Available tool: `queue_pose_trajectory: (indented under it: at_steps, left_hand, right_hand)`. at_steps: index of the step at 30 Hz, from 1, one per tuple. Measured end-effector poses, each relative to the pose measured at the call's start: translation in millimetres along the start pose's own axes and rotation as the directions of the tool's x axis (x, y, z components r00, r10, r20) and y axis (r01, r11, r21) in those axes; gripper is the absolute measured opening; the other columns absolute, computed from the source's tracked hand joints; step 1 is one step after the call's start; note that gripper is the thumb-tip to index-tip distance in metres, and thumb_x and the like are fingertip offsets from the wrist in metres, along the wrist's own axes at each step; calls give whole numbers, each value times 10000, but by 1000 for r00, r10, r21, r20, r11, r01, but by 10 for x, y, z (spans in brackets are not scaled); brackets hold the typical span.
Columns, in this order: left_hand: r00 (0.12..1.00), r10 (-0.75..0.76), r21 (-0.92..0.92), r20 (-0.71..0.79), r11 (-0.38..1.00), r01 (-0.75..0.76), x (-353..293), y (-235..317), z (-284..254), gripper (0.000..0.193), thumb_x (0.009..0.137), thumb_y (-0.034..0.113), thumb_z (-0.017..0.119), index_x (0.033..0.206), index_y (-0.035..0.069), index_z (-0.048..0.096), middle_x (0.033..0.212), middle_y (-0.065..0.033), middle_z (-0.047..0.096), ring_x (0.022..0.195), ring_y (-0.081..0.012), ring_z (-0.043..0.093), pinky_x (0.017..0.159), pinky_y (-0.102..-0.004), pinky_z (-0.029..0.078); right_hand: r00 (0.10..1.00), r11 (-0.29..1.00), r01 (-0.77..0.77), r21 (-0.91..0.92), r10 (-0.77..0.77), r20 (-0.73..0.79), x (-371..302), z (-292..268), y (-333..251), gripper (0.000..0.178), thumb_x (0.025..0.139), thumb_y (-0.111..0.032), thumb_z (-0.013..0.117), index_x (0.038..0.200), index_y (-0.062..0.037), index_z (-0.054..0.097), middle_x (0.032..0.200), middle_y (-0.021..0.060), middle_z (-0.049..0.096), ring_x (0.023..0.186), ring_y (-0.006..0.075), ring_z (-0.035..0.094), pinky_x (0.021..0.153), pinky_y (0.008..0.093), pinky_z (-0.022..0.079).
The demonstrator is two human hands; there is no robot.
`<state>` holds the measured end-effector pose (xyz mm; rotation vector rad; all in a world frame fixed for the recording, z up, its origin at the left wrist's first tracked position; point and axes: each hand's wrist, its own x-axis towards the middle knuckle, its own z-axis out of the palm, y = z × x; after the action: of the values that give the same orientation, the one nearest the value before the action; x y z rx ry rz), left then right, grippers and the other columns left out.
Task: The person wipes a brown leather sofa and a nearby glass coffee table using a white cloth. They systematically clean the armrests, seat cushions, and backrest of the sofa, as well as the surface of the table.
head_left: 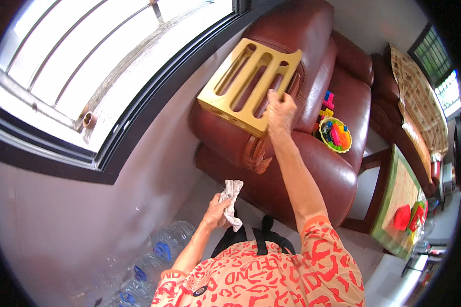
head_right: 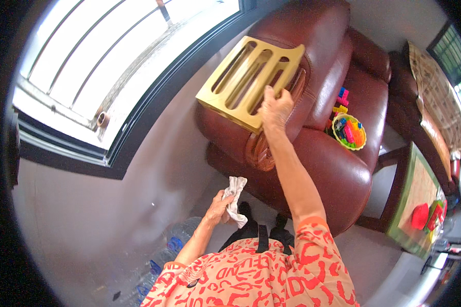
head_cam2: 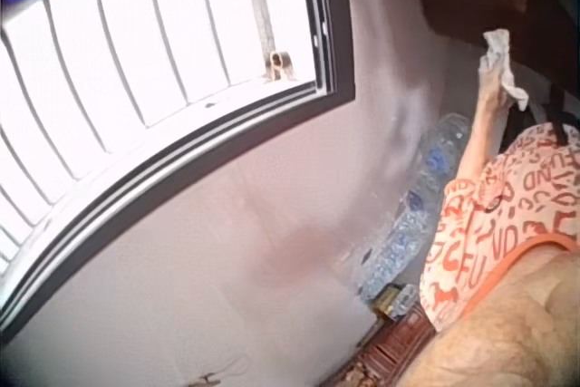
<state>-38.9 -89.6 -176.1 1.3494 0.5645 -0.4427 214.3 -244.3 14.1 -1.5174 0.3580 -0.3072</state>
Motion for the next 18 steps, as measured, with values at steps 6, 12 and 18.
queue_pose_trajectory:
  at_steps: [6,12,18]
  left_hand:
    - [982,-13,-131,187,991,38,-3,242,233,467,882,191,663,1266,4,475,1101,-47,597,953,-126,551,841,-265,445]
    - [965,-76,-219,251,966,133,19,282,429,349,961,264,558,1224,44,496,1062,-48,598,1003,-147,559,884,-311,454]
    - [904,-16,-376,427,906,194,151,273,960,276,982,226,526,1191,46,545,1138,-21,597,1051,-119,549,930,-298,433]
  right_hand:
    - [992,998,2,70,-11,128,127,185,447,339,912,-229,625,1136,3,515,841,132,613,643,178,603,550,315,566]
    - [875,818,473,-328,-479,69,-558,-538,686,561,860,-301,637,1300,-12,442,1025,184,521,915,333,540,808,423,478]
    - [943,881,72,-467,92,320,-1856,-1645,1630,615,817,-259,670,1352,-59,444,1123,219,565,1003,390,559,908,443,455]
